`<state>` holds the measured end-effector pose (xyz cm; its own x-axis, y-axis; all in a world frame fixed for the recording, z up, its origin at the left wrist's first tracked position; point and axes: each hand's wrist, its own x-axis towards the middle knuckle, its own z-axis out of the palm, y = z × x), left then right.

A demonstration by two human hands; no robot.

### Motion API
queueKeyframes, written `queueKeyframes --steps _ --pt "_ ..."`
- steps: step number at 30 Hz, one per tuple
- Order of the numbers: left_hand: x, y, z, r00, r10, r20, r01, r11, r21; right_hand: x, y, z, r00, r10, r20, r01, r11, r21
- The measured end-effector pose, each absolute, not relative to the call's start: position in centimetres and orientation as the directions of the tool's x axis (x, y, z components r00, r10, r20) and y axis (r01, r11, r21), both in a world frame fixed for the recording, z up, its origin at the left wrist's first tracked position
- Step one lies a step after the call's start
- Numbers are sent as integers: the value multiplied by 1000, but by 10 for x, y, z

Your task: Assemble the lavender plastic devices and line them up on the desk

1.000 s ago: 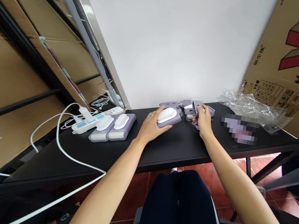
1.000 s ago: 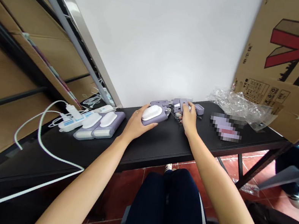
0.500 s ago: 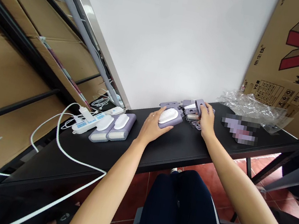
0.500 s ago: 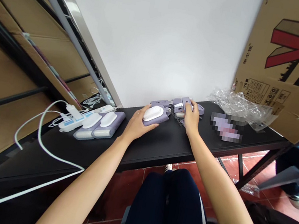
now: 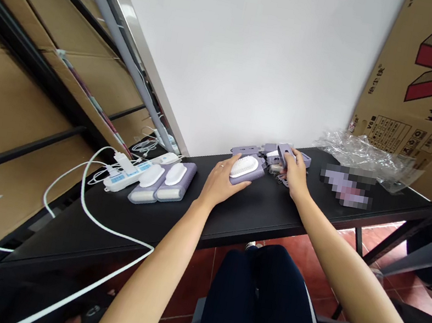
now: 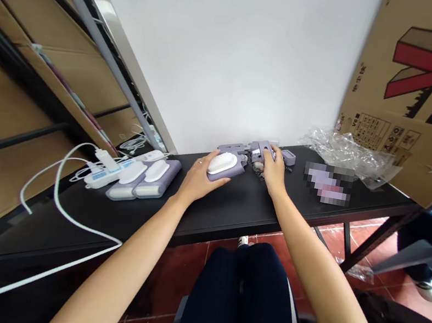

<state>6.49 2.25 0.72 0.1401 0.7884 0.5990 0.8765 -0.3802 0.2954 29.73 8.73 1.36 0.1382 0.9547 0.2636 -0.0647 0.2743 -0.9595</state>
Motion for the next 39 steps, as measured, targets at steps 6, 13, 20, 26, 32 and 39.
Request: queueKeyframes --steps 6,13,20,26,32,39 --pt "63 23 6 132 786 604 878 -376 297 293 84 13 -96 974 205 -31 203 -979" --pt "64 23 6 151 776 612 878 -390 278 292 83 13 -114 971 212 -22 210 -977" --pt "65 22 6 107 780 617 858 -386 340 290 81 12 -87 967 238 -33 236 -971" --pt "63 23 5 80 779 622 846 -384 371 289 80 12 -171 962 211 -40 207 -978" --pt "65 23 6 116 778 618 850 -399 344 289 80 12 -137 965 222 -40 218 -975" --pt "64 22 6 86 771 630 843 -394 366 288 80 11 -134 971 198 -21 197 -980"
